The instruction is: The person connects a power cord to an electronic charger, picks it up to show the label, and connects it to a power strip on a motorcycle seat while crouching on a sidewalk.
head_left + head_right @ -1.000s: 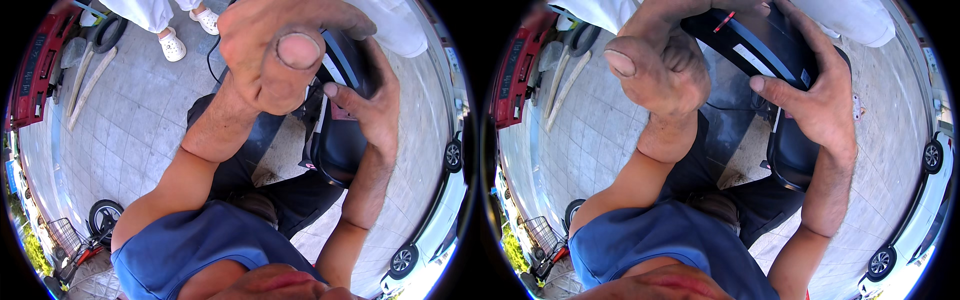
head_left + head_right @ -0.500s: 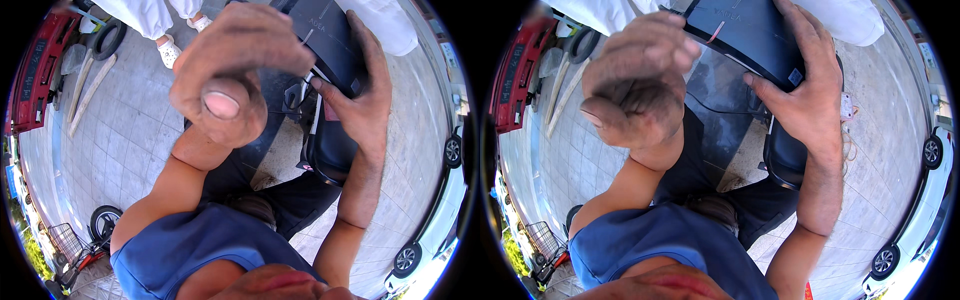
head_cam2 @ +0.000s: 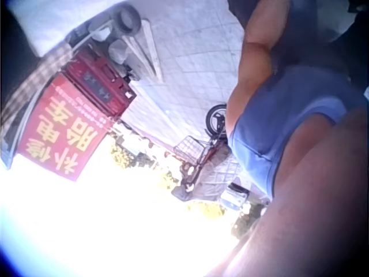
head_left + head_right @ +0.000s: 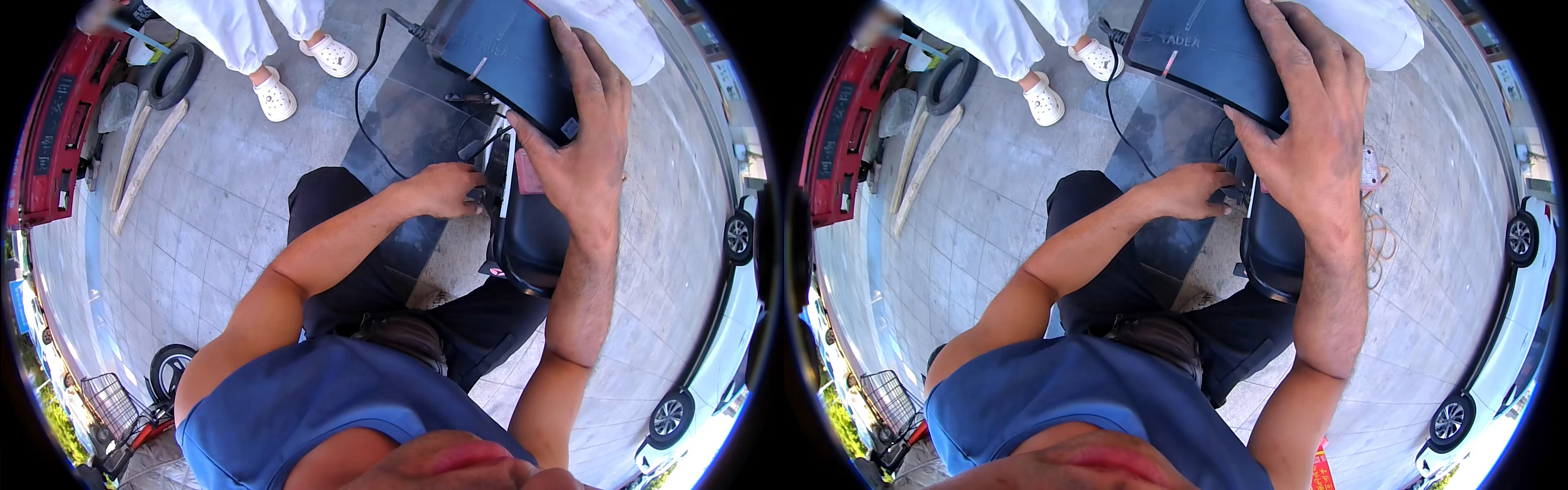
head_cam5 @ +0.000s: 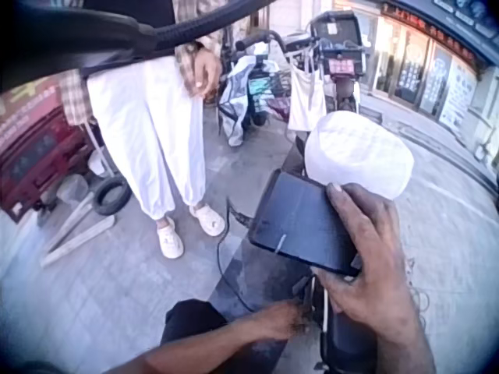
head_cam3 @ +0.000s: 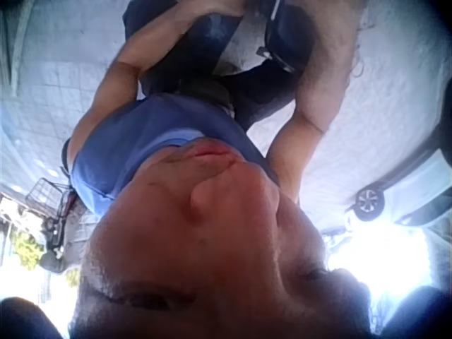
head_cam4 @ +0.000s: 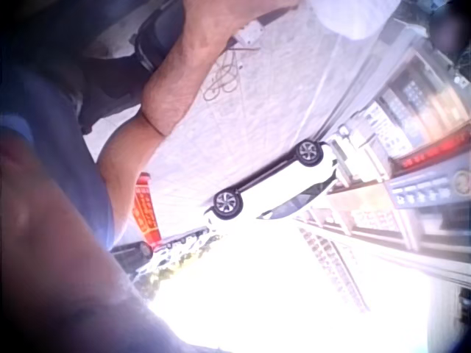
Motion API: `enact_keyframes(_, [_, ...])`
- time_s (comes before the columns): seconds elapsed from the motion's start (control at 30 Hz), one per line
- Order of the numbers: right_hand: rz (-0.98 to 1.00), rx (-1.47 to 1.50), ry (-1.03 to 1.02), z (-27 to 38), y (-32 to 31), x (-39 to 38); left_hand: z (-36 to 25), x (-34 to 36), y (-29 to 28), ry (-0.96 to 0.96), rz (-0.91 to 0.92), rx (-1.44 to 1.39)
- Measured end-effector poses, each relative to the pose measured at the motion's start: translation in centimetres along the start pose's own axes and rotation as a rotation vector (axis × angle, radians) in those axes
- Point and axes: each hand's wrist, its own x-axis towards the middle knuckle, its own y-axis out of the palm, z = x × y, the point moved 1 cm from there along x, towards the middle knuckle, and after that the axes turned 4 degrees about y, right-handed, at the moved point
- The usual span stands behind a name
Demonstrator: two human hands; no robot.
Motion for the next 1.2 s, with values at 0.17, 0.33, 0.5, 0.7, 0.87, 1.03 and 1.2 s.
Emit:
enact_keyframes(0.17, [0.006, 0.006, -0.035, -0.1, 0.8, -0.3, 0.6, -0.2, -0.1, -0.074, 0.057, -0.029])
enact_keyframes(0.33, [0.017, -0.004, -0.033, 0.3, 0.7, -0.2, 0.4, -0.9, -2.3, -0.097, 0.038, -0.053])
enact_keyframes(0.5, [0.005, 0.011, -0.050, 0.8, 0.8, -0.2, 1.8, -0.4, -1.1, 0.095, -0.217, -0.014])
enact_keyframes(0.7, [0.006, -0.020, -0.091, 1.4, 0.5, 0.1, 2.2, 0.7, 0.1, 0.074, -0.307, 0.028])
enact_keyframes(0.87, [0.024, -0.075, -0.090, 1.6, 0.7, 0.0, 3.3, 1.0, 0.8, 0.055, -0.249, 0.001])
enact_keyframes(1.03, [0.007, -0.085, -0.088, 1.0, 1.0, -0.1, 3.5, 0.4, 0.4, -0.030, 0.023, -0.120])
enact_keyframes(1.2, [-0.008, -0.159, -0.047, 0.7, 1.2, -0.3, 1.5, -0.4, -1.5, -0.093, 0.136, -0.305])
